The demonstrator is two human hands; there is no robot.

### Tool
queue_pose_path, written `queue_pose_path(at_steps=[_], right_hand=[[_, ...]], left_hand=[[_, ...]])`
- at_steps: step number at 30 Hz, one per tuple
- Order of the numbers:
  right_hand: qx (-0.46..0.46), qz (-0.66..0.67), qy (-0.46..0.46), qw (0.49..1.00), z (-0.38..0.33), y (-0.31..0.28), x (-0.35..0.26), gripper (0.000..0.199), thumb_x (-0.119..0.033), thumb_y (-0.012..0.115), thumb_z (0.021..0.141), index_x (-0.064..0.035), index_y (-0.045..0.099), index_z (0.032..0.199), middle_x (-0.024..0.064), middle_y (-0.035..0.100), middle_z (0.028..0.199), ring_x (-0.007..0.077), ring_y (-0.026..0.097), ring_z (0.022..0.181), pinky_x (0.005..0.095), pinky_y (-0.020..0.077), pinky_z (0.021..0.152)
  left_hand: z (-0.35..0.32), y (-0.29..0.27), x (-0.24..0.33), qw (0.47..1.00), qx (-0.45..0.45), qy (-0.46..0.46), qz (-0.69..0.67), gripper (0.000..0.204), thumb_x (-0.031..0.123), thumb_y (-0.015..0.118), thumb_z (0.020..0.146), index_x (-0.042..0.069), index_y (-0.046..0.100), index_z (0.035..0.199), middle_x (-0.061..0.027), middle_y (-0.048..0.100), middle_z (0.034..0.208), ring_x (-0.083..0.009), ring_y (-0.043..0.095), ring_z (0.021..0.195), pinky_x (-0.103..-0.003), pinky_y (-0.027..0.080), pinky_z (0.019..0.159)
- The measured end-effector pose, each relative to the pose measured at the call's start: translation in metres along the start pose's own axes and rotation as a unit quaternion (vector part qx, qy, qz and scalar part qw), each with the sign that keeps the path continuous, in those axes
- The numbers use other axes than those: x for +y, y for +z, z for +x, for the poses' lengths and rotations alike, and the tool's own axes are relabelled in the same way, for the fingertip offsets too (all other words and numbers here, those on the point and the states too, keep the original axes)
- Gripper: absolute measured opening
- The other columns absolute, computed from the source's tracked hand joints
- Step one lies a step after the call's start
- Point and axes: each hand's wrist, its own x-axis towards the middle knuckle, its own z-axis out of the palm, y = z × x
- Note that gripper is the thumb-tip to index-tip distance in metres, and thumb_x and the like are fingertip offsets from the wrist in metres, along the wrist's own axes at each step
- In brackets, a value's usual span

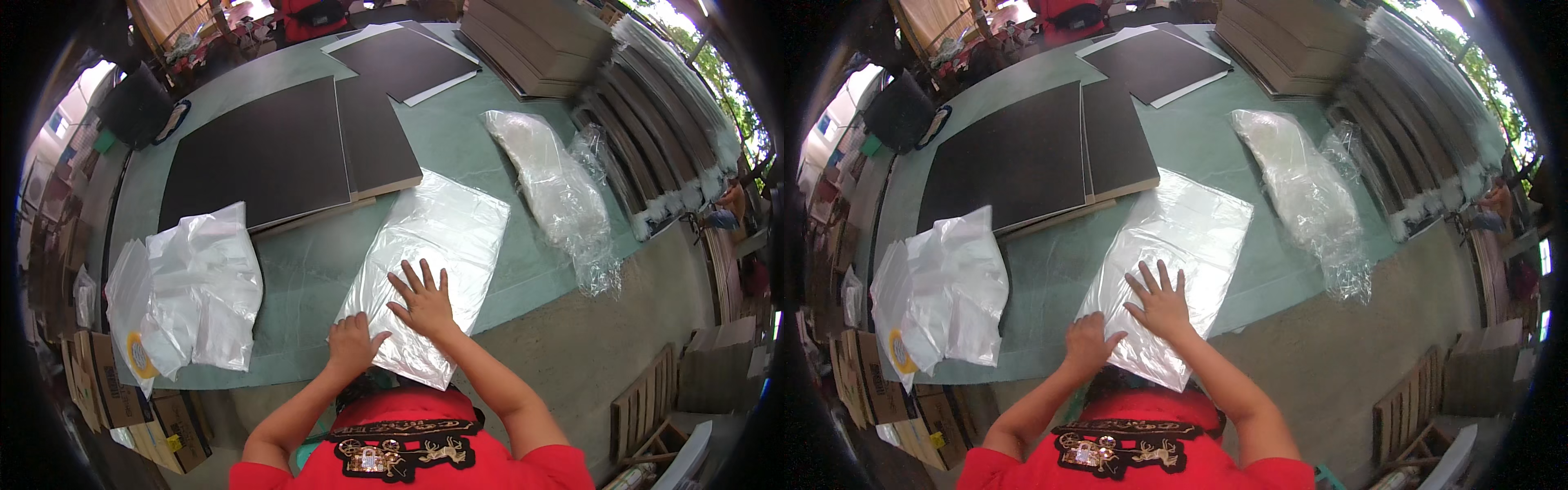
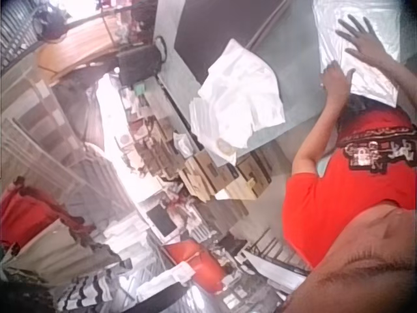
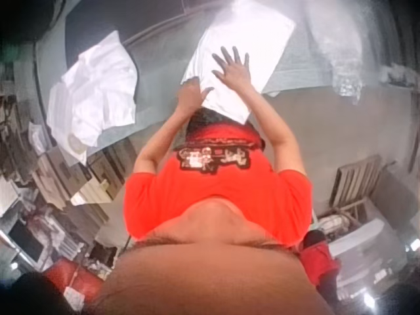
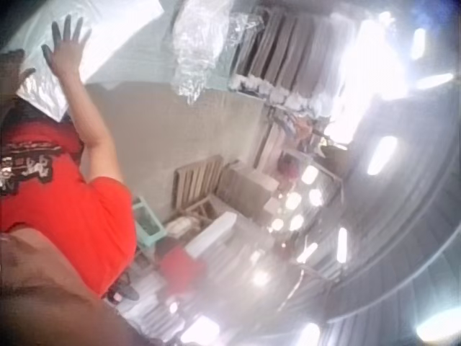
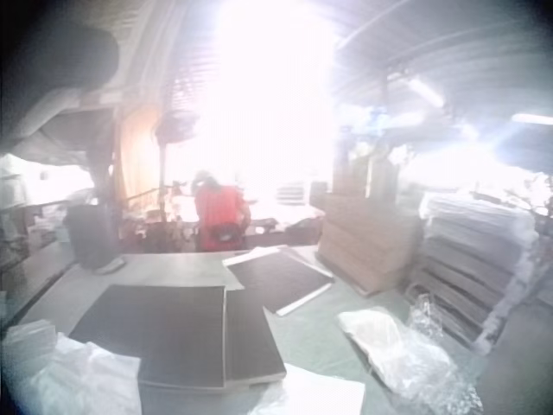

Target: The person wraps rectangular panels in clear plastic bags. They pick up a panel, slide it into a bag, smooth the plastic, and set the wrapped panel aside. The process repeats with additional panels and bags on the table.

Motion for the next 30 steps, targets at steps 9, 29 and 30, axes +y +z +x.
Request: queue_pose_path(at_steps=[9,29,30], right_hand=[[-0.023,-0.02,0.118,0.993,0.033,-0.024,-0.043,0.047,-0.031,0.054,0.074,-0.0096,0.045,0.115,0.0152,0.04,0.12,0.0335,0.033,0.114,0.0548,0.0269,0.086],[0.196,0.083,0.123,0.969,0.16,0.051,-0.042,0.03,-0.028,0.047,0.079,-0.0067,0.056,0.06,0.0143,0.055,0.054,0.0309,0.056,0.049,0.0414,0.044,0.047],[0.178,0.101,0.165,0.965,0.168,0.044,-0.045,0.029,-0.03,0.048,0.078,-0.0066,0.055,0.062,0.0147,0.056,0.059,0.0319,0.055,0.054,0.0427,0.0435,0.054]], left_hand=[[0.093,-0.043,-0.058,0.971,-0.124,0.165,0.12,0.026,0.032,0.057,0.072,0.006,0.062,0.073,-0.0123,0.059,0.089,-0.0306,0.048,0.095,-0.052,0.03,0.082],[0.076,-0.1,-0.095,0.899,-0.276,0.34,-0.011,0.015,0.022,0.057,0.073,0.007,0.06,0.073,-0.0082,0.055,0.083,-0.025,0.049,0.086,-0.043,0.034,0.074],[0.075,-0.111,-0.112,0.883,-0.337,0.325,-0.039,0.014,0.021,0.057,0.073,0.007,0.059,0.075,-0.0078,0.055,0.084,-0.0247,0.049,0.084,-0.041,0.035,0.072]])
